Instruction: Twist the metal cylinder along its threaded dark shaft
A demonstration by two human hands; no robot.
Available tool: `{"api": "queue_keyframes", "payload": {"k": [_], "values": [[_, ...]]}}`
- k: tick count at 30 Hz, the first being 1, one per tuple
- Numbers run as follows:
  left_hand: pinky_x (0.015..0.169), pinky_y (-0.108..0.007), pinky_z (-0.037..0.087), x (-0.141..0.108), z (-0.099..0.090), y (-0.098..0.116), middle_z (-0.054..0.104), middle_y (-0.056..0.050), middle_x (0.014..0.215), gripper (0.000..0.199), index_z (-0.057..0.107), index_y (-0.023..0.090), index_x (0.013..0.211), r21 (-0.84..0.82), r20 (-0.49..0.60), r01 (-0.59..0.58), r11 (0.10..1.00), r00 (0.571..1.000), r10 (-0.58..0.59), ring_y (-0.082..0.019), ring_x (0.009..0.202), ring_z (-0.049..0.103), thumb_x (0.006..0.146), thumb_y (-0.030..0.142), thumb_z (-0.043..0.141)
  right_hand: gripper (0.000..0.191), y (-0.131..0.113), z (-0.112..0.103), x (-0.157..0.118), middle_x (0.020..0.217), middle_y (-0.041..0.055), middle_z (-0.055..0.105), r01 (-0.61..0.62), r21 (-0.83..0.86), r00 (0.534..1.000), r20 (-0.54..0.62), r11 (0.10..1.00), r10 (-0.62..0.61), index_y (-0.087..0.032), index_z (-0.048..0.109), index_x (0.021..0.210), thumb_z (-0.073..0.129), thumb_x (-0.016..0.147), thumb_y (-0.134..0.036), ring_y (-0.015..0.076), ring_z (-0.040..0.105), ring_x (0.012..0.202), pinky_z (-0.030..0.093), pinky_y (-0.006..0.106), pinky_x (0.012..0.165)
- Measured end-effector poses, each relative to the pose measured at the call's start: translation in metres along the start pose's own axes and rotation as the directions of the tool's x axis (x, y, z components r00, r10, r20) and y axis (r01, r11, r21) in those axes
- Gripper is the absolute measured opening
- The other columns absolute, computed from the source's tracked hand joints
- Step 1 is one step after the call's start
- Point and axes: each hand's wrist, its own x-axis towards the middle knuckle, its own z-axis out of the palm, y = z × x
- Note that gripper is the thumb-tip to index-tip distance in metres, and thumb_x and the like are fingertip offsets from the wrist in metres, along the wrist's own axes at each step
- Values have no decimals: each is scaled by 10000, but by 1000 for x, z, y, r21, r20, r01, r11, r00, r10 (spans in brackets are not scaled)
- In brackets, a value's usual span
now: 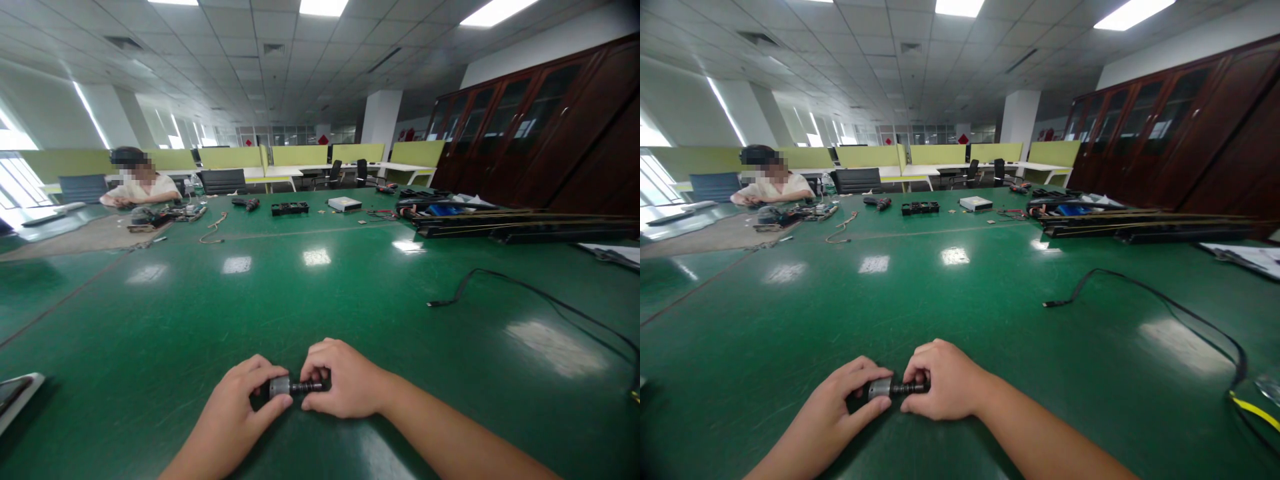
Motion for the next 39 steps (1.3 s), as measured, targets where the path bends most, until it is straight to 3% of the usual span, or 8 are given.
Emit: {"api": "queue_keyframes", "payload": {"k": [16, 28, 35, 39], "values": [[823, -287, 457, 0, 1, -3, 658, -11, 954, 227, 704, 272, 1077, 15, -1, -4, 1000, 1000, 4, -192, 905, 617, 876, 352, 637, 174, 4, -1, -4, 657, -51, 608, 15, -45, 1000, -23, 999, -16, -195, 668, 734, 805, 643, -250, 112, 566, 628, 391, 256, 684], [835, -291, 464, 0, 0, -2, 660, -23, 965, 232, 706, 270, 1074, -2, -1, -13, 1000, 1000, 13, -200, 910, 616, 891, 379, 615, 127, 11, -12, -5, 636, -47, 596, 43, -101, 999, 30, 994, -40, -195, 658, 705, 758, 628, -204, 122, 567, 619, 412, 264, 693], [813, -287, 463, 0, -3, 0, 657, -21, 965, 242, 701, 268, 1086, 8, 21, 0, 1000, 1000, -1, -196, 891, 618, 905, 383, 591, 99, 19, -29, -6, 552, -66, 505, -89, -23, 996, 21, 996, 89, -170, 618, 650, 705, 614, -141, 89, 482, 507, 366, 211, 543], [823, -288, 461, 0, -2, 0, 658, -22, 973, 237, 700, 266, 1084, 11, 23, 0, 1000, 1000, 0, -198, 905, 617, 906, 375, 589, 101, 16, -26, -6, 542, -71, 525, -58, -25, 997, 55, 998, 60, -168, 624, 651, 715, 611, -149, 86, 505, 512, 414, 234, 649]]}}
